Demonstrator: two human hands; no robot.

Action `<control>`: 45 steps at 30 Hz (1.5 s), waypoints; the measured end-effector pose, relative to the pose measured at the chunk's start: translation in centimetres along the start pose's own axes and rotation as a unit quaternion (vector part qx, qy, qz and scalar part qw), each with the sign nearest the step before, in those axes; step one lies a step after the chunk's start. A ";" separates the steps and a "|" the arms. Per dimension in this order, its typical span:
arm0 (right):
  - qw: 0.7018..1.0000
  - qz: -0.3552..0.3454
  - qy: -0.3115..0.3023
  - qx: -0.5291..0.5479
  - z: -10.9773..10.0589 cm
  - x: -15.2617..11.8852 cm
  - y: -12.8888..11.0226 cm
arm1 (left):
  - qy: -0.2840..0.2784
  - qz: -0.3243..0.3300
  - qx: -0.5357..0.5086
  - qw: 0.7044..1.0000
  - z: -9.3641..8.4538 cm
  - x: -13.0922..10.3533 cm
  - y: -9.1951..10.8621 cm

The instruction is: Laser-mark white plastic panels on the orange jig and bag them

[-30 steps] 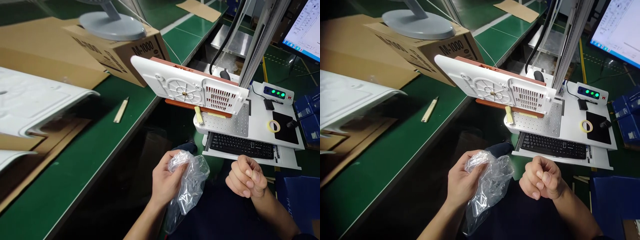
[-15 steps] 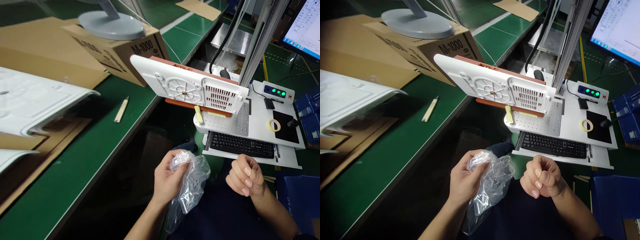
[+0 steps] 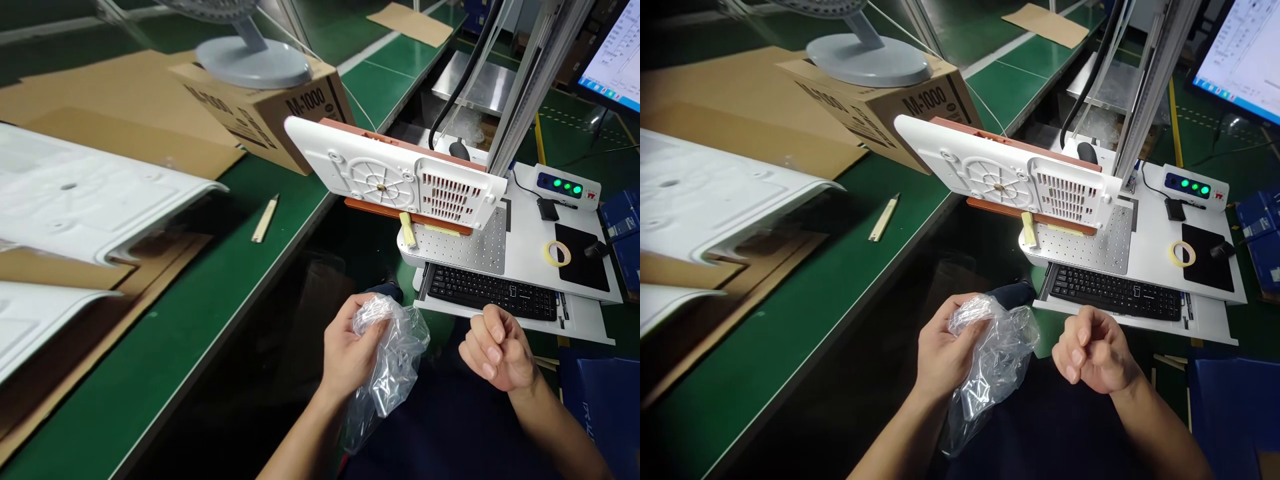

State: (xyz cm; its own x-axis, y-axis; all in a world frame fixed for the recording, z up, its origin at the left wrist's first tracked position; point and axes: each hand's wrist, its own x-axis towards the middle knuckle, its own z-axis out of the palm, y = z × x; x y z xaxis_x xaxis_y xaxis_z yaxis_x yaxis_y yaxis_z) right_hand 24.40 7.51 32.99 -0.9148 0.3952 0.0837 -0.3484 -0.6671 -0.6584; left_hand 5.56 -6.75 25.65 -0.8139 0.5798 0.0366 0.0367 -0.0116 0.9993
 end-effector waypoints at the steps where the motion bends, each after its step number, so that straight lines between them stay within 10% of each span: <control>1: 1.000 -0.001 -0.002 0.000 0.0 0.0 0.0 | -0.003 -0.001 -0.001 1.000 0.0 0.0 0.0; 24: 0.997 -0.029 0.050 -0.046 -0.5 -0.5 -0.1 | -0.041 0.056 0.007 0.998 0.2 -0.7 -0.3; 28: 0.996 -0.038 0.062 -0.050 0.1 -0.2 -0.2 | -0.108 0.179 -0.006 0.978 0.2 -0.6 -0.2; 33: 0.990 -0.037 0.097 -0.097 0.8 0.1 -0.1 | -0.319 0.235 0.021 0.918 0.7 -0.4 2.3; 45: 0.998 -0.017 0.057 -0.028 1.2 -0.6 -0.5 | -0.315 0.174 0.019 0.933 2.3 -1.1 4.0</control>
State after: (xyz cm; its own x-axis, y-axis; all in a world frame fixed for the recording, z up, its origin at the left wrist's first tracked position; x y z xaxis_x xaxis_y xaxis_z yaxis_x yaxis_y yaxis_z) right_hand 24.84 6.86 34.16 -0.8724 0.4883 0.0230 -0.3638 -0.6171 -0.6977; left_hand 7.98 -5.54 29.62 -0.2473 0.9101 0.3325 0.2658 -0.2663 0.9265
